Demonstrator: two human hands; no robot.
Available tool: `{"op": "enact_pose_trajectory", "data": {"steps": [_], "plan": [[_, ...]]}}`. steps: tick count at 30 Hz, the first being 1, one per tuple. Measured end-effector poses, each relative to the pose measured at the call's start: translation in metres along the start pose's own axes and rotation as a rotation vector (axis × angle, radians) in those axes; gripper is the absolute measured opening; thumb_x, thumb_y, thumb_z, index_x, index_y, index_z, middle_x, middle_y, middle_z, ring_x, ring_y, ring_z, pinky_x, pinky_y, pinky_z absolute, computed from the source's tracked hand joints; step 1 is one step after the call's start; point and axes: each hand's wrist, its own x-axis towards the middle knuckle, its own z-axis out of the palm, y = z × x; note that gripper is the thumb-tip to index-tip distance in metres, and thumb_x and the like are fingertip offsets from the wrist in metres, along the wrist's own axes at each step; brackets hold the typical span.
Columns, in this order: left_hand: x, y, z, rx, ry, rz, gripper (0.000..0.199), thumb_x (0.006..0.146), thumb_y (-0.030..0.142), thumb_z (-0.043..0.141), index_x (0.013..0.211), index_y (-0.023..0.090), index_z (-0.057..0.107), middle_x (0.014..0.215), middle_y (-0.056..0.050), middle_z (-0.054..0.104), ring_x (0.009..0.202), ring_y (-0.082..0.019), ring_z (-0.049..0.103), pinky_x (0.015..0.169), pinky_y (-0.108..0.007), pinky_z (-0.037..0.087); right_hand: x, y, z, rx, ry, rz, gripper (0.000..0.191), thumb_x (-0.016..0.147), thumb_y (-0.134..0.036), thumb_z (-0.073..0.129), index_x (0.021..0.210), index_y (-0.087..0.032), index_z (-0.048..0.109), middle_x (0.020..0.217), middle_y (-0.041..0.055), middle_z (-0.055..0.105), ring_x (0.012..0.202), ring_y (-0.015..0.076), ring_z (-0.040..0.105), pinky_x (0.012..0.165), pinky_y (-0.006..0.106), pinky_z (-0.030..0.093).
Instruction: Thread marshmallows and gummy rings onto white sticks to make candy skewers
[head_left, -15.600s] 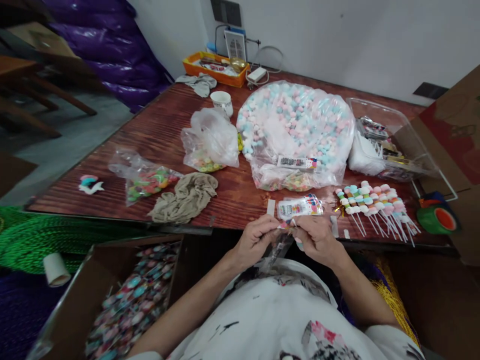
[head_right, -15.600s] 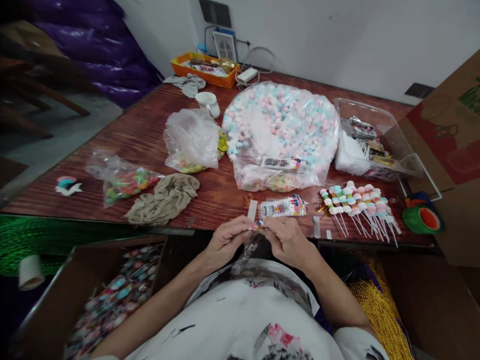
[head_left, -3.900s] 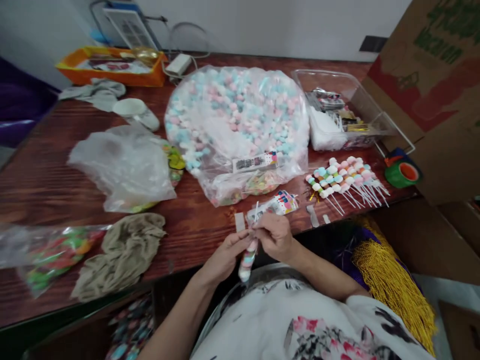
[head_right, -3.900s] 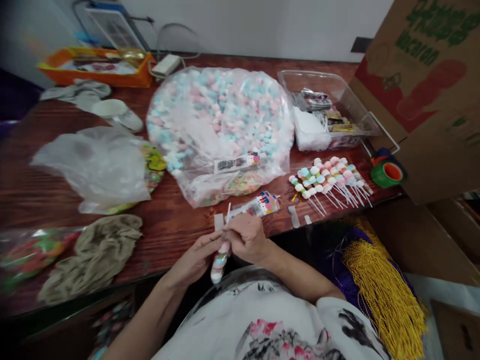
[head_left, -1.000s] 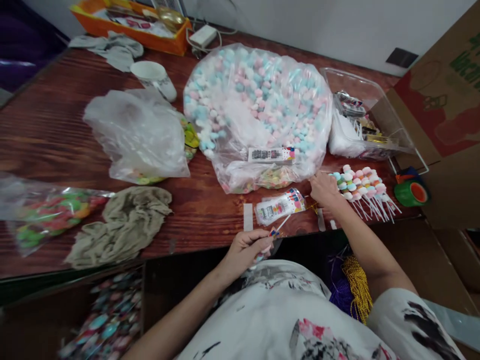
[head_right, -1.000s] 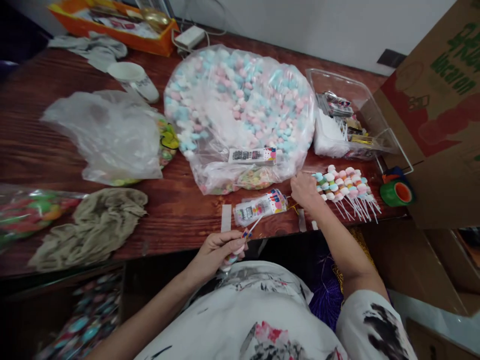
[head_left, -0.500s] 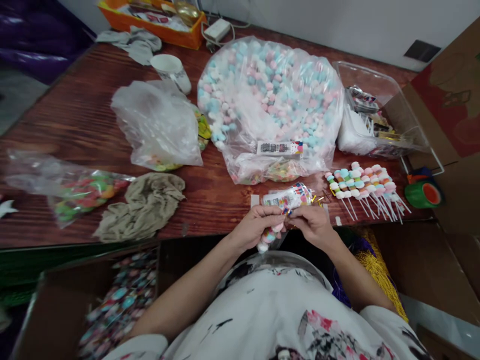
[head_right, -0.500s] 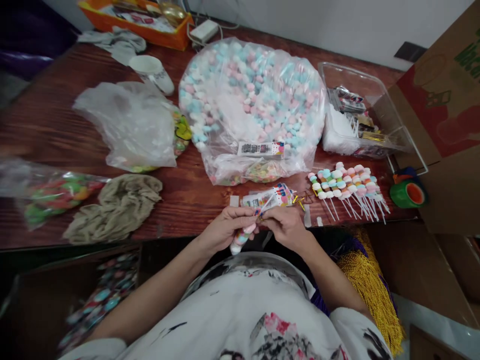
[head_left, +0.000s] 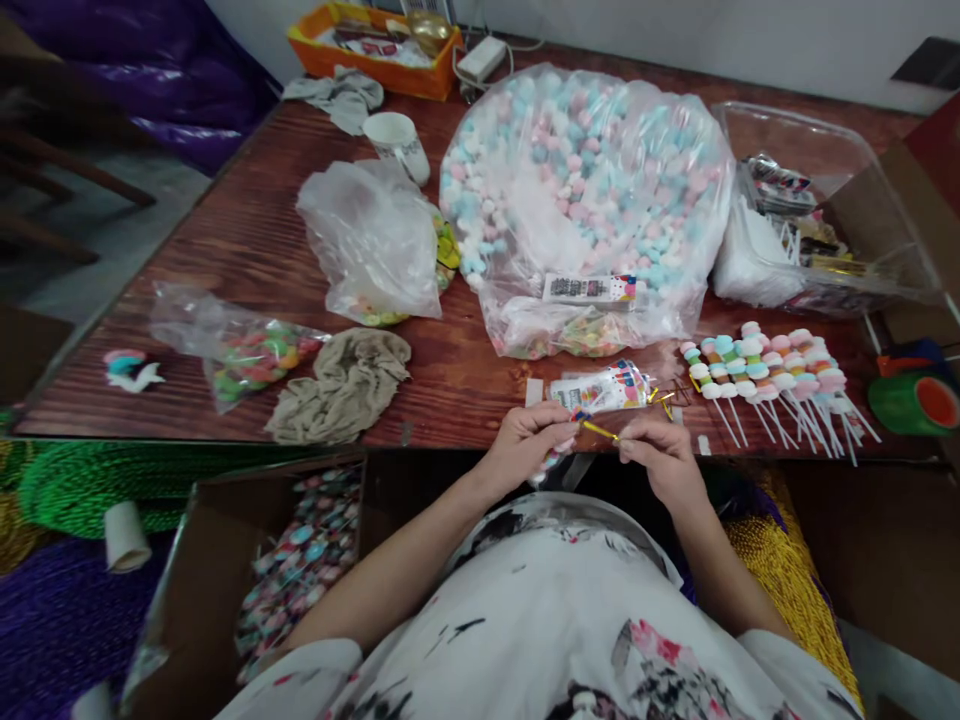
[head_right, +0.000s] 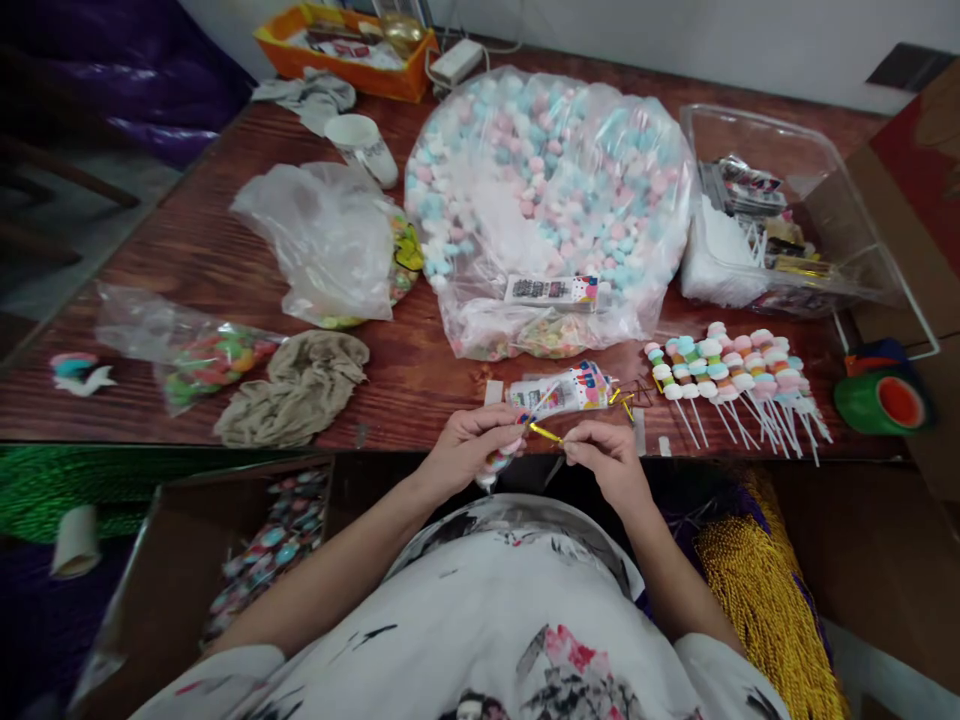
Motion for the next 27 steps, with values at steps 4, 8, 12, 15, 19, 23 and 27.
{"op": "enact_pose_trajectory", "data": {"steps": [4, 8, 12, 15, 19, 23, 27], "plan": [[0.000, 0.000, 0.010, -0.016, 0.057, -0.052, 0.035, 0.070, 0.044, 0.076, 0.084, 0.013, 0.073, 0.062, 0.001, 0.059, 0.051, -0.007, 0.052, 0.049, -0.019, 0.039, -0.007, -0.012, 0.010, -0.358, 0.143, -0.413, 0.020, 0.085, -0.013, 0.063, 0.097, -0.026, 0.072, 0.070, -0.0005, 0.066, 0.060, 0.0135, 0.057, 0.060, 0.029, 0.047], [-0.004, 0.001, 0.019, 0.006, -0.031, -0.020, 0.031, 0.075, 0.043, 0.069, 0.068, 0.013, 0.065, 0.054, 0.003, 0.051, 0.045, -0.005, 0.040, 0.044, -0.018, 0.030, 0.007, -0.011, 0.027, -0.733, -0.019, -0.733, 0.036, 0.086, -0.007, 0.053, 0.115, -0.020, 0.068, 0.071, 0.0044, 0.066, 0.061, 0.0167, 0.057, 0.061, 0.032, 0.046], [-0.007, -0.002, 0.014, 0.031, -0.048, -0.006, 0.032, 0.077, 0.039, 0.065, 0.058, 0.014, 0.058, 0.050, 0.003, 0.047, 0.044, -0.005, 0.035, 0.042, -0.019, 0.025, 0.019, -0.006, 0.034, -0.764, -0.078, -0.690, 0.036, 0.089, -0.006, 0.047, 0.118, -0.017, 0.066, 0.069, 0.0044, 0.065, 0.061, 0.0170, 0.057, 0.060, 0.031, 0.048], [-0.008, -0.006, 0.008, 0.127, -0.058, 0.076, 0.032, 0.080, 0.038, 0.064, 0.058, 0.014, 0.061, 0.057, 0.001, 0.050, 0.051, -0.007, 0.040, 0.047, -0.020, 0.031, 0.020, -0.003, 0.034, -0.680, -0.093, -0.634, 0.031, 0.089, -0.007, 0.051, 0.111, -0.019, 0.067, 0.072, 0.0040, 0.068, 0.063, 0.0160, 0.060, 0.062, 0.030, 0.050], [-0.006, -0.010, 0.004, 0.216, -0.085, 0.210, 0.034, 0.083, 0.038, 0.062, 0.060, 0.014, 0.063, 0.065, -0.001, 0.052, 0.062, -0.010, 0.046, 0.059, -0.023, 0.038, 0.018, 0.001, 0.034, -0.701, -0.093, -0.576, 0.029, 0.087, -0.005, 0.052, 0.105, -0.019, 0.068, 0.079, 0.0053, 0.071, 0.070, 0.0166, 0.065, 0.066, 0.030, 0.053], [-0.004, -0.015, 0.004, 0.230, -0.106, 0.226, 0.033, 0.085, 0.037, 0.060, 0.062, 0.014, 0.062, 0.064, 0.000, 0.051, 0.063, -0.011, 0.045, 0.062, -0.023, 0.037, 0.017, 0.004, 0.034, -0.757, -0.094, -0.554, 0.029, 0.086, -0.005, 0.052, 0.106, -0.018, 0.068, 0.078, 0.0058, 0.072, 0.068, 0.0167, 0.065, 0.066, 0.030, 0.053], [-0.002, -0.018, 0.003, 0.242, -0.085, 0.212, 0.035, 0.086, 0.036, 0.058, 0.057, 0.015, 0.057, 0.059, 0.001, 0.048, 0.059, -0.010, 0.042, 0.059, -0.023, 0.035, 0.015, 0.004, 0.036, -0.787, -0.094, -0.539, 0.029, 0.088, -0.006, 0.051, 0.108, -0.018, 0.067, 0.081, 0.0070, 0.073, 0.071, 0.0176, 0.067, 0.068, 0.031, 0.055]]}}
